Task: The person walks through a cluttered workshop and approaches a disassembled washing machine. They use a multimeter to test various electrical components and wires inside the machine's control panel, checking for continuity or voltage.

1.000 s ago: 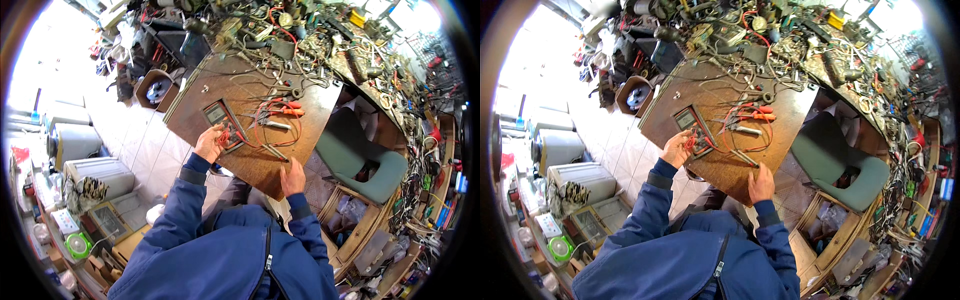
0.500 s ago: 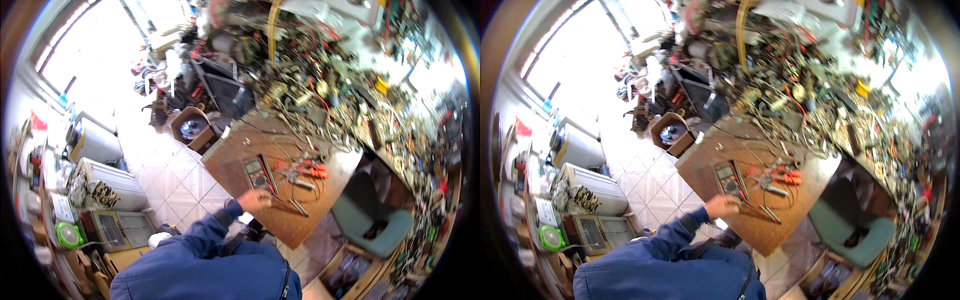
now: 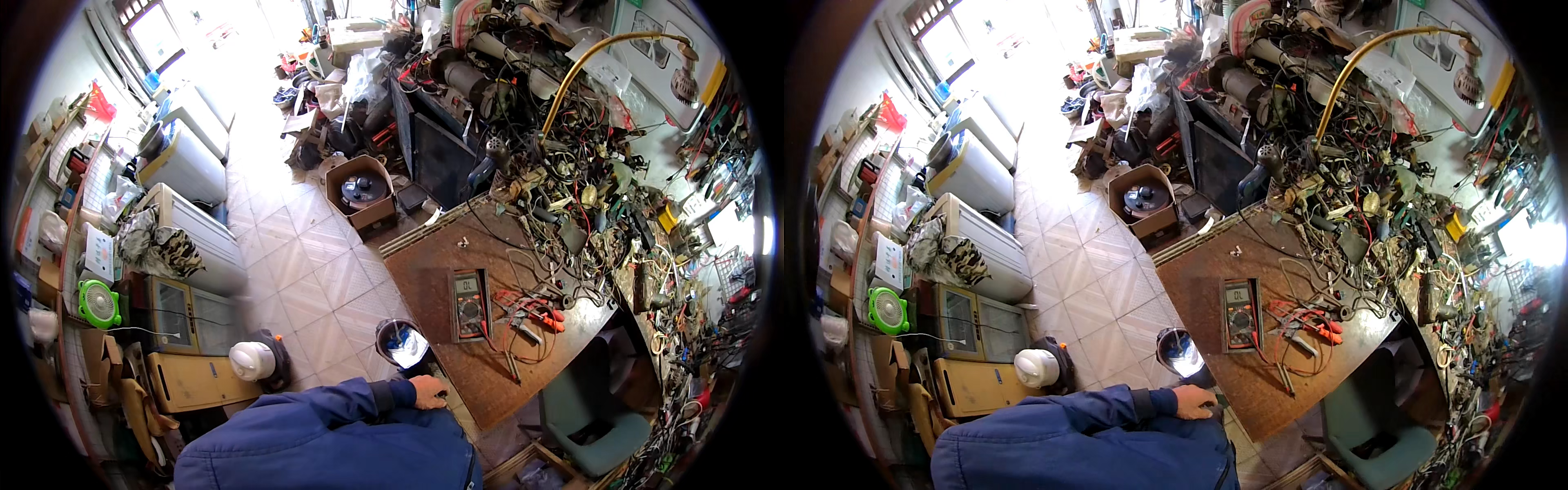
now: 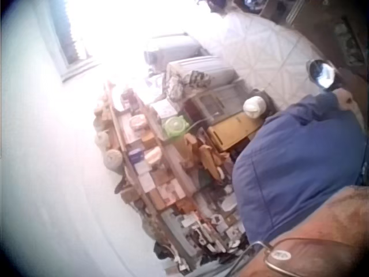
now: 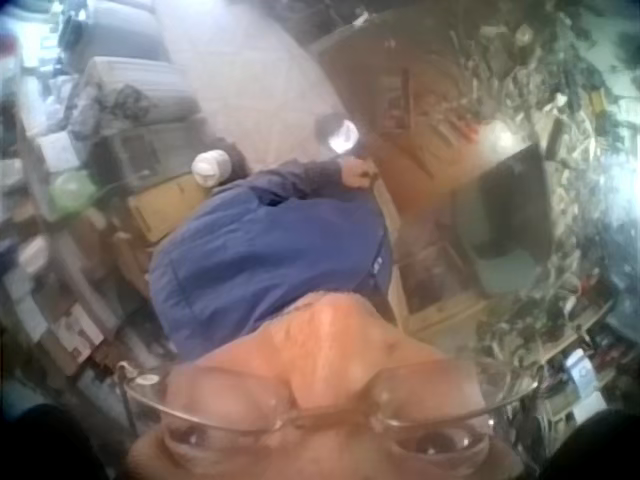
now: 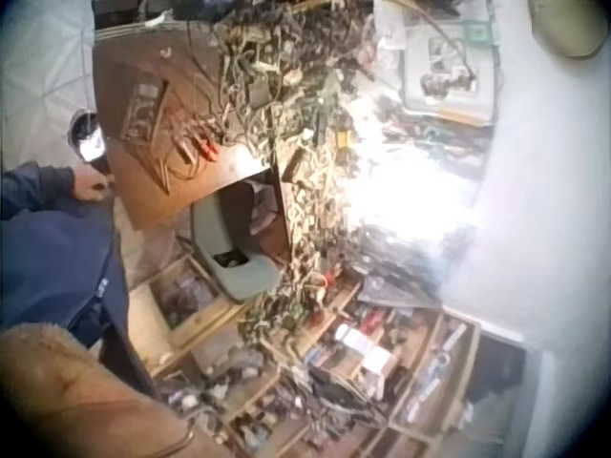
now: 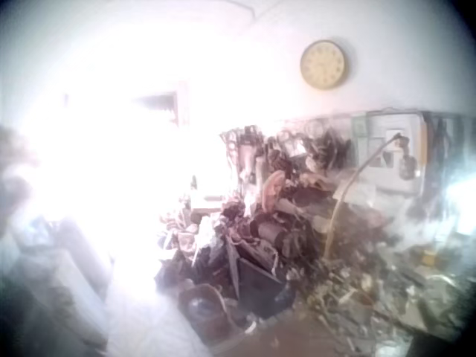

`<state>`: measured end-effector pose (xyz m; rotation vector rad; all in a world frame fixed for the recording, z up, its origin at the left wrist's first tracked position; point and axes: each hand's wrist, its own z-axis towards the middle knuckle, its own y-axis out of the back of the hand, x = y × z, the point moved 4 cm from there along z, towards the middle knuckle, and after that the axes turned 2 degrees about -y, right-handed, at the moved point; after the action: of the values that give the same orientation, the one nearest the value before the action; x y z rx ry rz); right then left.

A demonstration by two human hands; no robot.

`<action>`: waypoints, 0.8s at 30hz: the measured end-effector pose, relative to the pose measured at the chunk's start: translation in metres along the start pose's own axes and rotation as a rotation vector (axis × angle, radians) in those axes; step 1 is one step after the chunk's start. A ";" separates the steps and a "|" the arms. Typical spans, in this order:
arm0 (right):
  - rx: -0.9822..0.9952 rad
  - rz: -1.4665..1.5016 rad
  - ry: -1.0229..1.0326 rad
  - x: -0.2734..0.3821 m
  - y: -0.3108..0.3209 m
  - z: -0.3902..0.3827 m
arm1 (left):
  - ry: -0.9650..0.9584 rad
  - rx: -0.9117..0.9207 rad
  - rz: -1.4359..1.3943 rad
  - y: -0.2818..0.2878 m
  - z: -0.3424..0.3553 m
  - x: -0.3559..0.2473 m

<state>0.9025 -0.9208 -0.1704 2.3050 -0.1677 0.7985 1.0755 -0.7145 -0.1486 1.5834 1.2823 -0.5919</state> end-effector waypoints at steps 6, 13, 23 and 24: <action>0.000 0.013 -0.080 -0.044 -0.001 -0.024 | -0.018 0.059 0.038 -0.007 -0.003 -0.005; -0.088 0.131 -0.201 -0.108 0.009 -0.074 | -0.164 0.250 0.082 -0.012 -0.015 -0.028; -0.182 0.355 -0.426 -0.181 -0.017 -0.170 | -0.163 0.273 0.107 0.004 -0.005 -0.044; -0.180 0.379 -0.456 -0.188 -0.023 -0.180 | -0.141 0.281 0.100 0.006 -0.003 -0.046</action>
<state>0.6689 -0.8053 -0.1895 2.2754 -0.8629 0.3952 1.0651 -0.7324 -0.1069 1.7880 1.0426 -0.8333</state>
